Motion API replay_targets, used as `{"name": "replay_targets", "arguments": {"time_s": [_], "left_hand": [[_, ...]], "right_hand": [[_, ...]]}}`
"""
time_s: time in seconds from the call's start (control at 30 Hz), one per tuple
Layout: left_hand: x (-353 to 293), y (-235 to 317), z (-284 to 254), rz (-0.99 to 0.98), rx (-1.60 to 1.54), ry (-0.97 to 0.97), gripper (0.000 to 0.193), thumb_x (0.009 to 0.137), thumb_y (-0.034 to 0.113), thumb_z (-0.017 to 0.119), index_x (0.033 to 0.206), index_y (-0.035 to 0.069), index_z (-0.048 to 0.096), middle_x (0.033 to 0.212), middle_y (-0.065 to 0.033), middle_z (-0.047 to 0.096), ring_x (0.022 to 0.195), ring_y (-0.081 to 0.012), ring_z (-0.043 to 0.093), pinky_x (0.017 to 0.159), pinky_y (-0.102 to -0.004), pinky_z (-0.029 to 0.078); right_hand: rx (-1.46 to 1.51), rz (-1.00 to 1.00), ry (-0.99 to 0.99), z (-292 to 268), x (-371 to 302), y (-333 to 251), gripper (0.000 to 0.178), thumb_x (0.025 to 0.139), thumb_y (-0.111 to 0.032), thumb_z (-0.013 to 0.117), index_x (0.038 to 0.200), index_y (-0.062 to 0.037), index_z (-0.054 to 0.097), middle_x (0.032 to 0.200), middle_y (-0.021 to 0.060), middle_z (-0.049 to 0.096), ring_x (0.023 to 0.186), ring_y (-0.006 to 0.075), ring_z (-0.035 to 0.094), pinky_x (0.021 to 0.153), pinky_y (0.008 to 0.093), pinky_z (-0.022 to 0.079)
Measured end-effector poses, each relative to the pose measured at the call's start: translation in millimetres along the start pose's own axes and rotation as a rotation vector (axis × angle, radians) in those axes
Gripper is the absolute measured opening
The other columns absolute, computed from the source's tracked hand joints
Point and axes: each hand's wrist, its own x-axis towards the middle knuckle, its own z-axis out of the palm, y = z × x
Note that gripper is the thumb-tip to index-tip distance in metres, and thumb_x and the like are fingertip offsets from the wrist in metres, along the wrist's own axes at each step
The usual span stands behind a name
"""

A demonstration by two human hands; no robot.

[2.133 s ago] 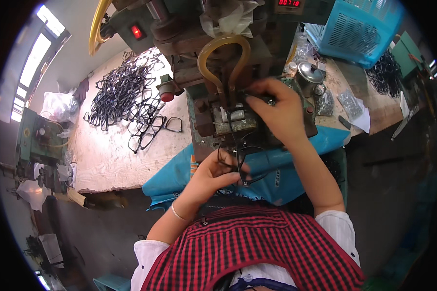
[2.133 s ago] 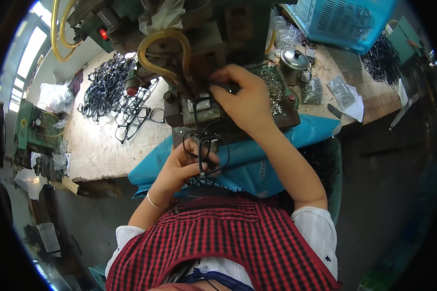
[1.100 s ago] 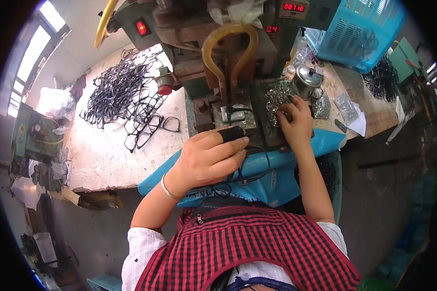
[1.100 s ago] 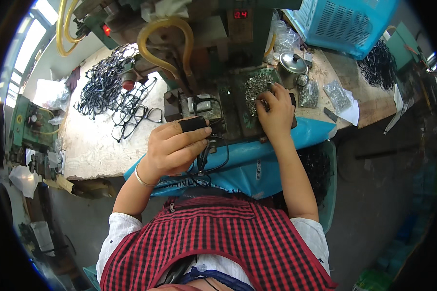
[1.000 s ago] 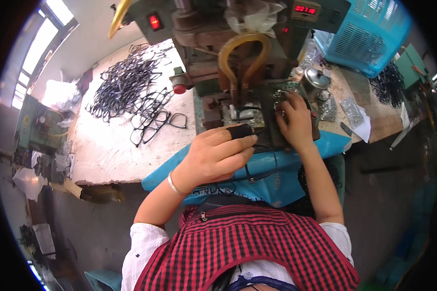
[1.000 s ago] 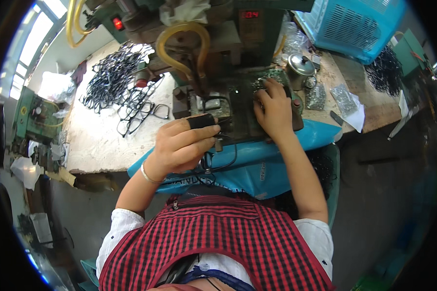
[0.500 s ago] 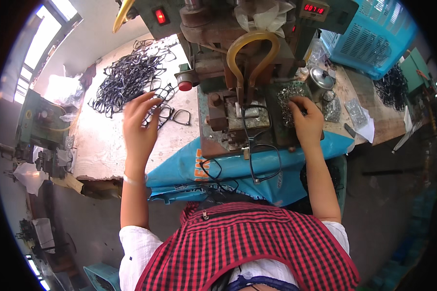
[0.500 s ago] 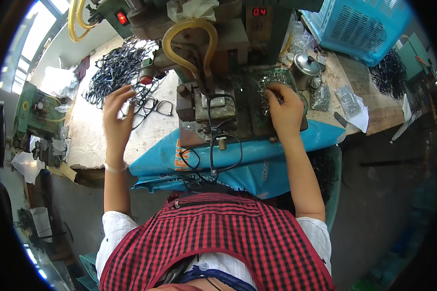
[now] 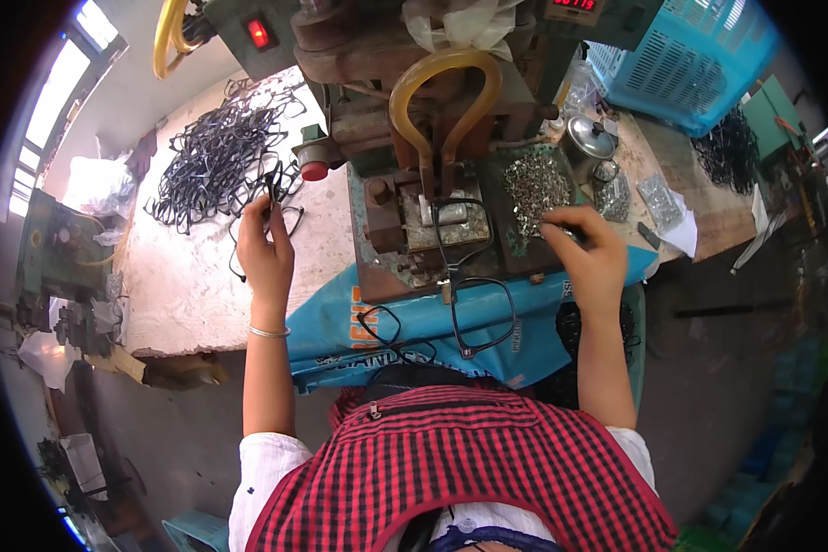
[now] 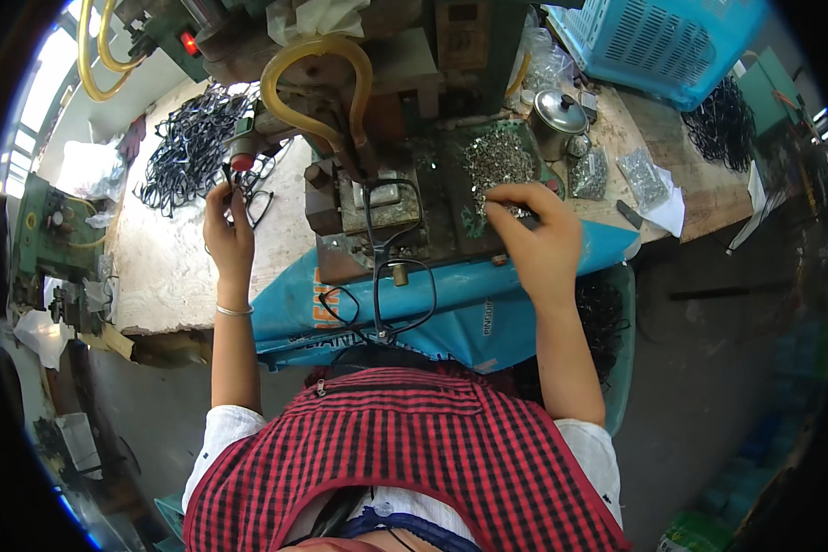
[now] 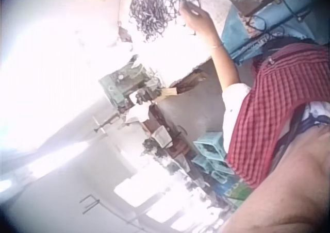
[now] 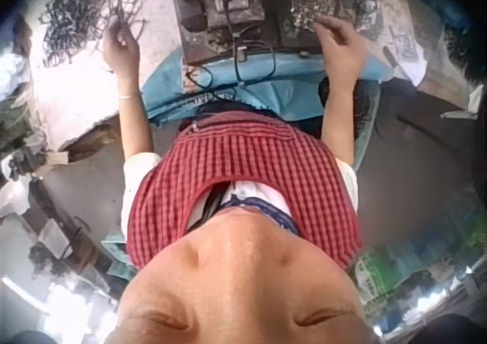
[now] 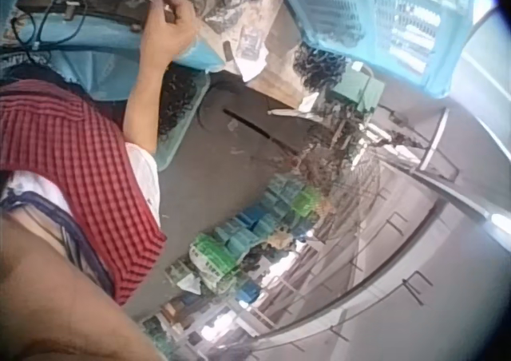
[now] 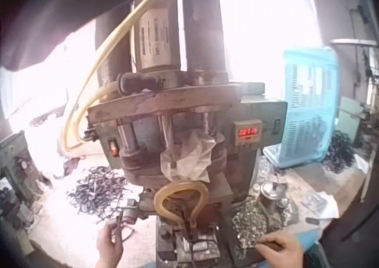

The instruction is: The person repeatedly picks up black eyeglass frames and small metal parts from a workbench, places them into a press machine, and operates the machine to attach the parts. Finished frames are placed on the bench. The process is repeated continuously.

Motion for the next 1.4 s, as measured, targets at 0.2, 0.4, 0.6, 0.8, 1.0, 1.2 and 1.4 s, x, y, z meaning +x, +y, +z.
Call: {"name": "replay_targets", "arguments": {"time_s": [0.2, 0.4, 0.6, 0.8, 1.0, 1.2, 1.4], "left_hand": [[-7.8, 20.4, 30.7, -0.207, -0.538, 0.032, 0.011, 0.100, 0.001, 0.063, 0.104, 0.001, 0.053, 0.095, -0.0060, 0.061, 0.081, -0.0119, 0.061, 0.076, -0.0272, 0.052], [-17.9, 44.9, 0.5, -0.355, -0.852, 0.059, 0.008, 0.103, 0.000, 0.059, 0.108, 0.001, 0.052, 0.099, -0.0118, 0.069, 0.089, -0.0177, 0.070, 0.085, -0.0325, 0.059], [60.0, 144.5, -33.9, 0.117, -1.172, 0.091, 0.020, 0.099, -0.001, 0.062, 0.115, 0.000, 0.051, 0.107, -0.0162, 0.063, 0.098, -0.0239, 0.067, 0.081, -0.0499, 0.065], [57.2, 157.1, -31.0, 0.119, -1.192, 0.076, 0.020, 0.095, -0.008, 0.061, 0.112, -0.002, 0.053, 0.102, -0.0182, 0.067, 0.093, -0.0263, 0.070, 0.084, -0.0463, 0.063], [20.7, 156.0, -16.2, 0.718, -0.622, -0.193, 0.028, 0.069, 0.004, 0.078, 0.096, 0.006, 0.069, 0.108, -0.0124, 0.077, 0.062, -0.0187, 0.059, 0.053, -0.0266, 0.043], [16.6, 169.4, 1.7, 0.994, -0.396, -0.215, 0.019, 0.076, 0.006, 0.073, 0.093, 0.007, 0.066, 0.104, -0.0098, 0.076, 0.080, -0.0233, 0.073, 0.065, -0.0335, 0.060], [3.3, 158.7, -1.6, 0.854, -0.425, -0.361, 0.025, 0.074, 0.003, 0.078, 0.096, 0.009, 0.067, 0.114, -0.0109, 0.075, 0.086, -0.0254, 0.072, 0.078, -0.0358, 0.059]], "right_hand": [[0.279, -0.079, -0.237, 69.1, 51.2, -20.7, 0.043, 0.078, -0.005, 0.080, 0.118, 0.0017, 0.065, 0.090, 0.0051, 0.071, 0.090, 0.0135, 0.067, 0.084, 0.0280, 0.052], [0.322, -0.052, -0.244, 81.9, 43.5, -25.2, 0.053, 0.077, -0.004, 0.080, 0.124, 0.0048, 0.058, 0.092, 0.0077, 0.071, 0.091, 0.0146, 0.068, 0.085, 0.0294, 0.052], [0.578, -0.027, -0.285, 89.8, 36.4, -36.5, 0.062, 0.079, 0.005, 0.076, 0.134, 0.0049, 0.049, 0.096, 0.0075, 0.071, 0.089, 0.0121, 0.066, 0.080, 0.0264, 0.053], [0.490, -0.121, -0.201, 83.8, 11.6, -49.0, 0.057, 0.082, 0.005, 0.070, 0.136, 0.0036, 0.050, 0.112, 0.0111, 0.070, 0.101, 0.0159, 0.067, 0.091, 0.0290, 0.052], [-0.475, -0.347, -0.029, 34.7, 40.9, 27.4, 0.032, 0.081, -0.014, 0.076, 0.112, -0.0081, 0.074, 0.128, 0.0213, 0.064, 0.126, 0.0366, 0.058, 0.104, 0.0456, 0.047], [-0.724, -0.394, 0.161, 19.0, 43.7, 100.7, 0.020, 0.079, -0.020, 0.081, 0.099, -0.0162, 0.079, 0.131, 0.0193, 0.063, 0.134, 0.0379, 0.052, 0.103, 0.0505, 0.045], [-0.725, -0.431, 0.177, 24.5, 53.0, 104.8, 0.010, 0.084, -0.017, 0.076, 0.090, -0.0090, 0.078, 0.111, 0.0163, 0.072, 0.112, 0.0356, 0.066, 0.095, 0.0455, 0.051]]}}
